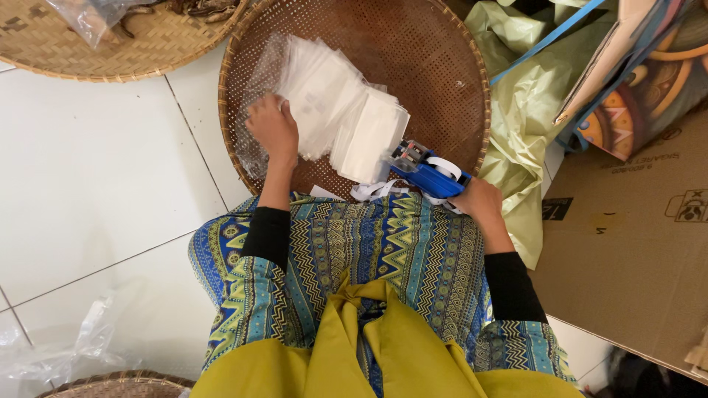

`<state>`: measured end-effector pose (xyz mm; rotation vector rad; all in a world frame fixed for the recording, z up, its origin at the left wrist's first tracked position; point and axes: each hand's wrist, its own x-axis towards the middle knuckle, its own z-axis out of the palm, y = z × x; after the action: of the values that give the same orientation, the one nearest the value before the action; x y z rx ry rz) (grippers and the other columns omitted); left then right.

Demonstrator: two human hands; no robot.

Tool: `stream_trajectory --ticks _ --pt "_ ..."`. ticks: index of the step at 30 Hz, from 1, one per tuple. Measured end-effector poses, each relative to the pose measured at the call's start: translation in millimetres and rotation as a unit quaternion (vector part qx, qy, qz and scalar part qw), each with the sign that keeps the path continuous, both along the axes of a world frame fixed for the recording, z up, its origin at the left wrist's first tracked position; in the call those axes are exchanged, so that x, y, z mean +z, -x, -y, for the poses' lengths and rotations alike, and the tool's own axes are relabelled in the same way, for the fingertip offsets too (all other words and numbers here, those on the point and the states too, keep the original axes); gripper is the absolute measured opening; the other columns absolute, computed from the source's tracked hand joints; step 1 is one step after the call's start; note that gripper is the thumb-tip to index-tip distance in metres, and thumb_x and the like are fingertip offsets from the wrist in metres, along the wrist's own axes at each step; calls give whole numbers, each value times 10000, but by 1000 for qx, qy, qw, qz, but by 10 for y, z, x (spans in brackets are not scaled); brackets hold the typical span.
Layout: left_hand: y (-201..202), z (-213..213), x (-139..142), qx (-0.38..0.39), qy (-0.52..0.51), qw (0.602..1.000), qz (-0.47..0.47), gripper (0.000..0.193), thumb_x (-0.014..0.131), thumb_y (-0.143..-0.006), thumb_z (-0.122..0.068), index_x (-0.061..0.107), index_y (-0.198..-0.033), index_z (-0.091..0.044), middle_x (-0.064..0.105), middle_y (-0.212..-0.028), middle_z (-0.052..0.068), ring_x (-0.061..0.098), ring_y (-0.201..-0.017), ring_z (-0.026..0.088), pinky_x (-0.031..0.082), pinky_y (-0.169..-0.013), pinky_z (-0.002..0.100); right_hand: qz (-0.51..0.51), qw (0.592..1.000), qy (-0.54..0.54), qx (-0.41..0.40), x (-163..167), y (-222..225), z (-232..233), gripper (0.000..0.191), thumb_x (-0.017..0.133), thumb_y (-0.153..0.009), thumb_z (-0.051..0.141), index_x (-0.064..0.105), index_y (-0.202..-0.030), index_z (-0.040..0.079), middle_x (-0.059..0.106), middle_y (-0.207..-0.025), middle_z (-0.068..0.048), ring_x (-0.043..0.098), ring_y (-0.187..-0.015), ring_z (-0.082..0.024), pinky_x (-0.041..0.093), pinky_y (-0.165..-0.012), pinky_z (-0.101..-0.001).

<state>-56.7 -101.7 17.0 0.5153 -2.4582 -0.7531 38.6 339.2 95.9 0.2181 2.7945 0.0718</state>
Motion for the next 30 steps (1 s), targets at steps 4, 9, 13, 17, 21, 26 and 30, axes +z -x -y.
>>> stream_trajectory --ticks 4,9,13,17,21,26,30 --pt "-44 -249 78 -38 45 996 -63 468 794 -848 -299 601 -1214 -81 654 -1200 157 599 -1097 340 453 -907 462 -2 1000 -2 5 23 -9 15 559 830 -633 479 790 -1025 83 758 -897 -209 736 -868 -399 583 -763 -478" --pt "-405 -985 -57 -250 37 946 201 844 861 -743 -595 544 -1193 46 631 -1074 225 650 -928 331 519 -755 432 2 1000 11 1 35 -8 25 544 826 -639 472 789 -1052 120 760 -902 -197 731 -885 -398 576 -769 -488" --pt "-490 -1119 -344 -233 52 952 190 677 855 -685 -511 592 -1027 10 683 -996 206 704 -895 352 550 -723 447 -3 1000 16 4 37 -26 43 554 826 -634 465 784 -1090 154 760 -911 -193 730 -894 -400 578 -772 -489" --pt "-409 -1041 -604 -230 -4 955 190 438 819 -808 -391 630 -936 -17 715 -886 188 718 -841 390 551 -672 501 -7 1000 13 1 17 -25 52 559 835 -643 479 785 -1070 121 759 -921 -204 730 -899 -405 577 -782 -492" --pt "-380 -1002 -710 -230 -21 960 159 300 778 -876 -304 669 -819 -31 714 -796 197 711 -777 402 540 -667 515 2 1000 -6 1 -10 -36 40 558 837 -656 493 786 -1034 86 758 -915 -214 736 -888 -404 582 -783 -488" --pt "-335 -964 -679 -219 -15 964 153 267 712 -932 -266 703 -794 -38 709 -752 200 706 -738 403 536 -645 514 -11 1000 6 12 29 -60 61 542 827 -658 483 788 -1013 75 753 -899 -222 729 -869 -417 581 -773 -496" --pt "-339 -945 -565 -223 -2 962 157 261 678 -974 -241 723 -807 -45 712 -792 203 711 -765 389 553 -678 488 -9 1000 19 10 158 -81 100 541 813 -683 506 791 -1009 74 748 -895 -234 726 -878 -423 580 -788 -490"
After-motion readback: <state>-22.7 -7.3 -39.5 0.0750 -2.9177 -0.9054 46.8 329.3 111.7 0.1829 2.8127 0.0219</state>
